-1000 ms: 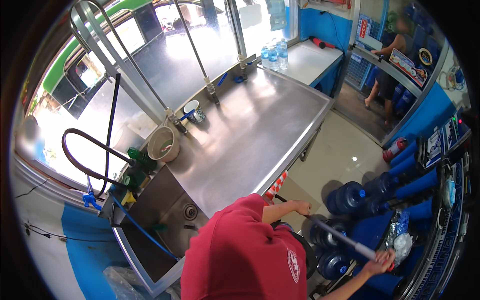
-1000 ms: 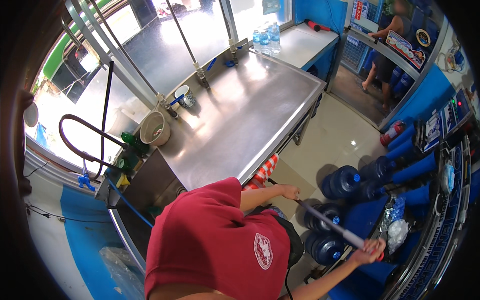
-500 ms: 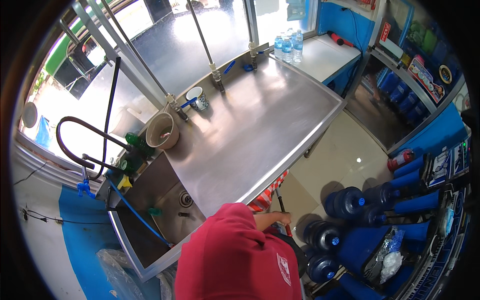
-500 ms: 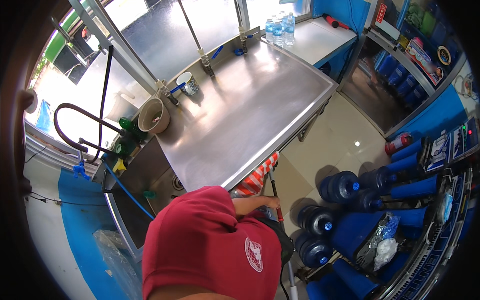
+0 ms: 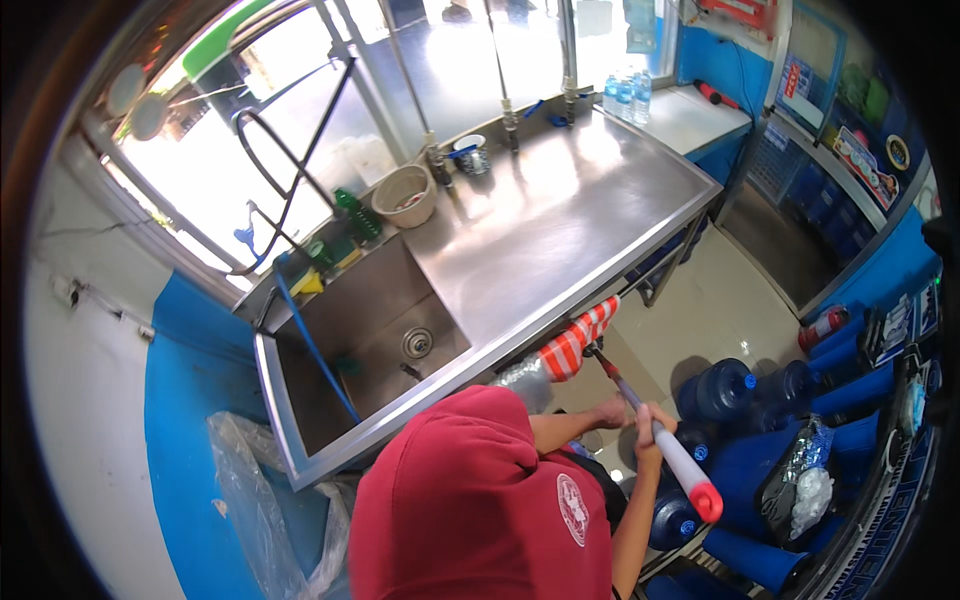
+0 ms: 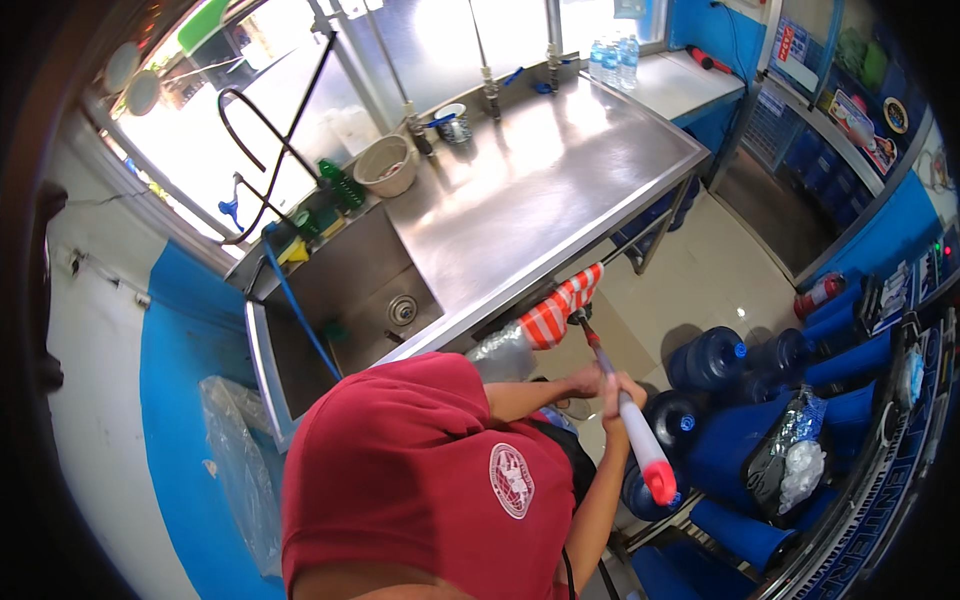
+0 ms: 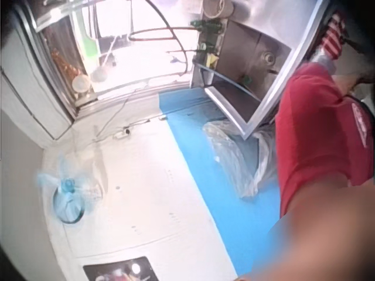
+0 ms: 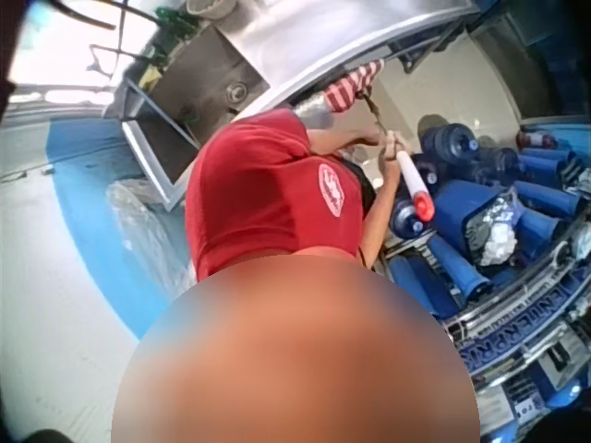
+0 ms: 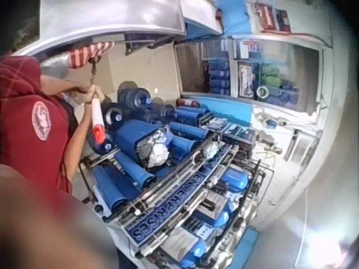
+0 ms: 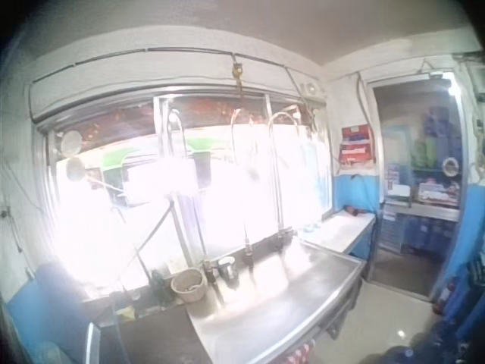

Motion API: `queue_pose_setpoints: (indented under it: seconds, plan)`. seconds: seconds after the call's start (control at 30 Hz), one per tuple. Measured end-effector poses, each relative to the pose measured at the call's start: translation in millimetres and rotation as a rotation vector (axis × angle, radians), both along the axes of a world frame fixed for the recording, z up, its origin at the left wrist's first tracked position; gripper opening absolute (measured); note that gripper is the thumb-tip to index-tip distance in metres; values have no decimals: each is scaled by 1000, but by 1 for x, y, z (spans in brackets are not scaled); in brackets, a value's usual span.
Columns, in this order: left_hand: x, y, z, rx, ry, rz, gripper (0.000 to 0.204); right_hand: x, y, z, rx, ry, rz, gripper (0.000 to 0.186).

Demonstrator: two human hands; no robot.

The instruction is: The person mops the tiled floor of a water refill station using a mop. They move around large water jugs and a stainless steel sink, then wring the mop in a bucket.

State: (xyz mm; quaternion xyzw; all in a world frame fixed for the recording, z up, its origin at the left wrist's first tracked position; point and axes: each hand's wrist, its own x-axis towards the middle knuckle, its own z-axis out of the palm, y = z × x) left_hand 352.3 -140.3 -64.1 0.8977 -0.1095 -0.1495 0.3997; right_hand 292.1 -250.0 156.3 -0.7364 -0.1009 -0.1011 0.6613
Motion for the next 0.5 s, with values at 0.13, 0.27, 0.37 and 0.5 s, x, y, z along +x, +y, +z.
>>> queue_pose_setpoints:
  seconds: [0.13,0.27,0.37,0.5]
  plan:
    - [-75,26,48,136,209,-351,61,-110,-47,-20,212,-22,-155,29]
    - [-163,30,158,-157,63,-485,73,-231,-68,-36,338,-295,-200,31]
    - [-224,-22,266,-571,-33,-841,73,-282,-70,-27,344,-301,-187,30]
    - [-303,-99,395,-886,-628,-960,94,-305,-65,-8,347,-189,-322,28]
